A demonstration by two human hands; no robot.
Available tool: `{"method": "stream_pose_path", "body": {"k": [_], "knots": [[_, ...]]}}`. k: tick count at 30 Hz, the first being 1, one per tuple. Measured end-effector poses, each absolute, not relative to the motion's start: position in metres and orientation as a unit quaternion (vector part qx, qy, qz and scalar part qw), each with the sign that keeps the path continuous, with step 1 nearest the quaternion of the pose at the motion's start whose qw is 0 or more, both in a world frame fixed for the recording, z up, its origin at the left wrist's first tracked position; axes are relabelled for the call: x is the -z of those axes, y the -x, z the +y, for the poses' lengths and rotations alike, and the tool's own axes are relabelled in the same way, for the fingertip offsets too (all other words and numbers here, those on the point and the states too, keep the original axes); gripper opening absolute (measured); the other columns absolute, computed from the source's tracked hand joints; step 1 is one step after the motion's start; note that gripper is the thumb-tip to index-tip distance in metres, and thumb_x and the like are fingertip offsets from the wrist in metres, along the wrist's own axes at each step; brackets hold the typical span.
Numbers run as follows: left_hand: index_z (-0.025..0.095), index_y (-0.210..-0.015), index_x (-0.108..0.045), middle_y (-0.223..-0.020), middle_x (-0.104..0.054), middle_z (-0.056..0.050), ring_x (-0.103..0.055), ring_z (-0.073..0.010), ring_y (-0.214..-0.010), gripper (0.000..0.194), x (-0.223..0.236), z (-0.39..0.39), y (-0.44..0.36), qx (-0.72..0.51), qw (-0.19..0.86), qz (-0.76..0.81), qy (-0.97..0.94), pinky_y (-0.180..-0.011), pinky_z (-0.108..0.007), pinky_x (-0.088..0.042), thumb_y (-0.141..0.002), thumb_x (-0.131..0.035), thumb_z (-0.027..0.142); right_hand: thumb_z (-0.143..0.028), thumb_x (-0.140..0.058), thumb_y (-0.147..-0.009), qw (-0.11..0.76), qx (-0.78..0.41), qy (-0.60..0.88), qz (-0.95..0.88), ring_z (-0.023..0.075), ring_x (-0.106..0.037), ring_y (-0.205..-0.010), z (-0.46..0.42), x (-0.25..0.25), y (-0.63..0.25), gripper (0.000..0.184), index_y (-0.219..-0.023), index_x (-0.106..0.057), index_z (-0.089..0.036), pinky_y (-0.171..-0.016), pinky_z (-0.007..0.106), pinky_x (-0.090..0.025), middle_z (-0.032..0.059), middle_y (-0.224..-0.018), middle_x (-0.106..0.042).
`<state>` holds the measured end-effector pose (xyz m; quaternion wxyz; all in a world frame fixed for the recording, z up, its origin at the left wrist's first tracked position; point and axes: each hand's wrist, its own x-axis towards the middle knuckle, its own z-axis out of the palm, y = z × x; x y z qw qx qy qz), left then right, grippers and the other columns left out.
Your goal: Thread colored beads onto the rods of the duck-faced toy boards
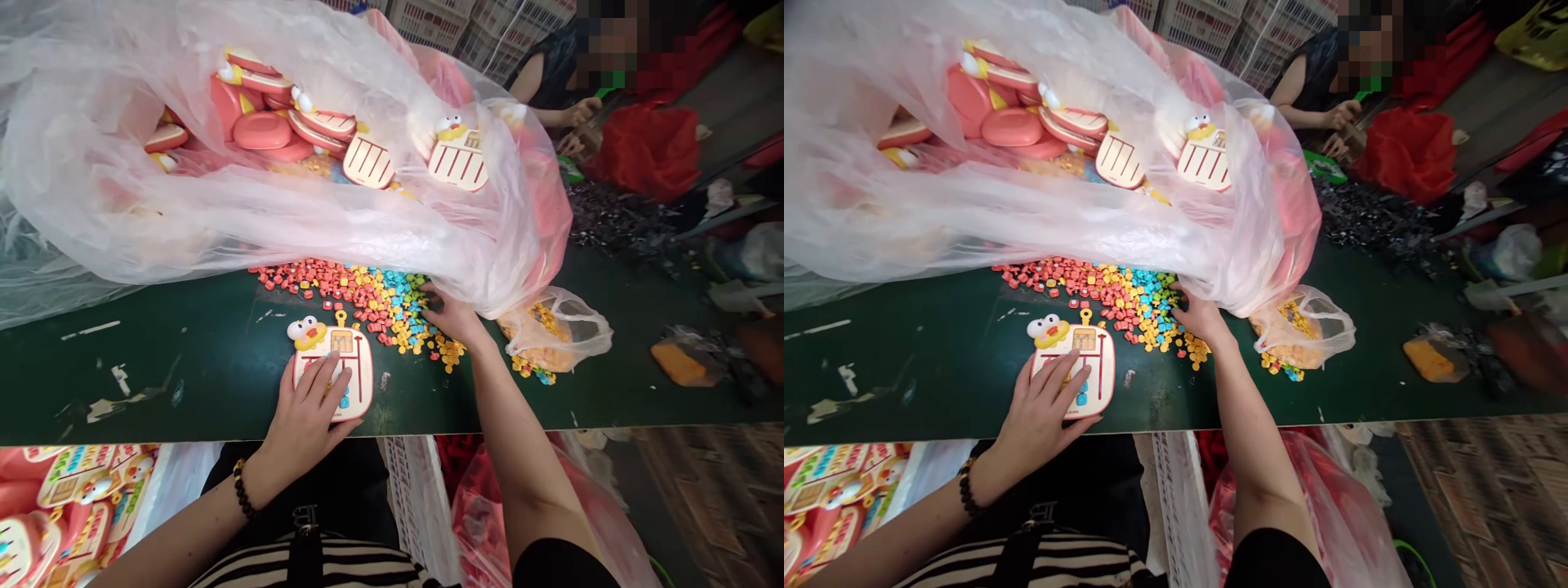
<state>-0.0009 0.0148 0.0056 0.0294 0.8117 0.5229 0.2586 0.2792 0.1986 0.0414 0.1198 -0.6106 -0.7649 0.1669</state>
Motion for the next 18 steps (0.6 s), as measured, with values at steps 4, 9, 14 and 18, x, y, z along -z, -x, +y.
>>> {"method": "stream_pose_path", "body": {"k": [4,9,14,18], "knots": [[0.016,-0.127,-0.055,-0.139,-0.051,-0.017,-0.051,-0.0322,-0.121,0.05,-0.005,0.015,0.001,-0.257,0.032,0.523,-0.812,-0.108,-0.056,-0.027,-0.086,-0.057,0.046,-0.024,-0.06,-0.07,0.122,-0.162,0.652,-0.731,0.0187,-0.06,-0.076,0.195,-0.047,-0.288,0.043,-0.113,-0.062,-0.022,-0.074,0.036,-0.051,0.004,-0.094,-0.067],[0.016,-0.125,-0.056,-0.138,-0.052,-0.017,-0.051,-0.0314,-0.121,0.05,-0.006,0.015,0.001,-0.262,0.034,0.527,-0.808,-0.11,-0.055,-0.027,-0.086,-0.057,0.047,-0.022,-0.052,-0.077,0.121,-0.139,0.635,-0.75,0.0192,-0.06,-0.075,0.198,-0.032,-0.281,0.026,-0.098,-0.066,-0.022,-0.074,0.036,-0.051,0.0046,-0.089,-0.068],[0.015,-0.127,-0.055,-0.139,-0.051,-0.016,-0.05,-0.0306,-0.123,0.05,-0.006,0.015,0.001,-0.263,0.033,0.522,-0.811,-0.111,-0.055,-0.025,-0.087,-0.055,0.047,-0.019,-0.049,-0.075,0.122,-0.095,0.622,-0.768,0.0214,-0.058,-0.074,0.201,-0.023,-0.277,0.023,-0.092,-0.065,-0.02,-0.073,0.037,-0.05,0.0071,-0.085,-0.067],[0.015,-0.126,-0.055,-0.139,-0.051,-0.016,-0.05,-0.0308,-0.123,0.05,-0.006,0.014,0.002,-0.264,0.031,0.524,-0.809,-0.111,-0.055,-0.025,-0.087,-0.056,0.046,-0.022,-0.048,-0.076,0.129,-0.104,0.614,-0.772,0.0199,-0.058,-0.073,0.199,-0.024,-0.28,0.016,-0.084,-0.062,-0.02,-0.076,0.036,-0.049,0.0053,-0.08,-0.064]]}}
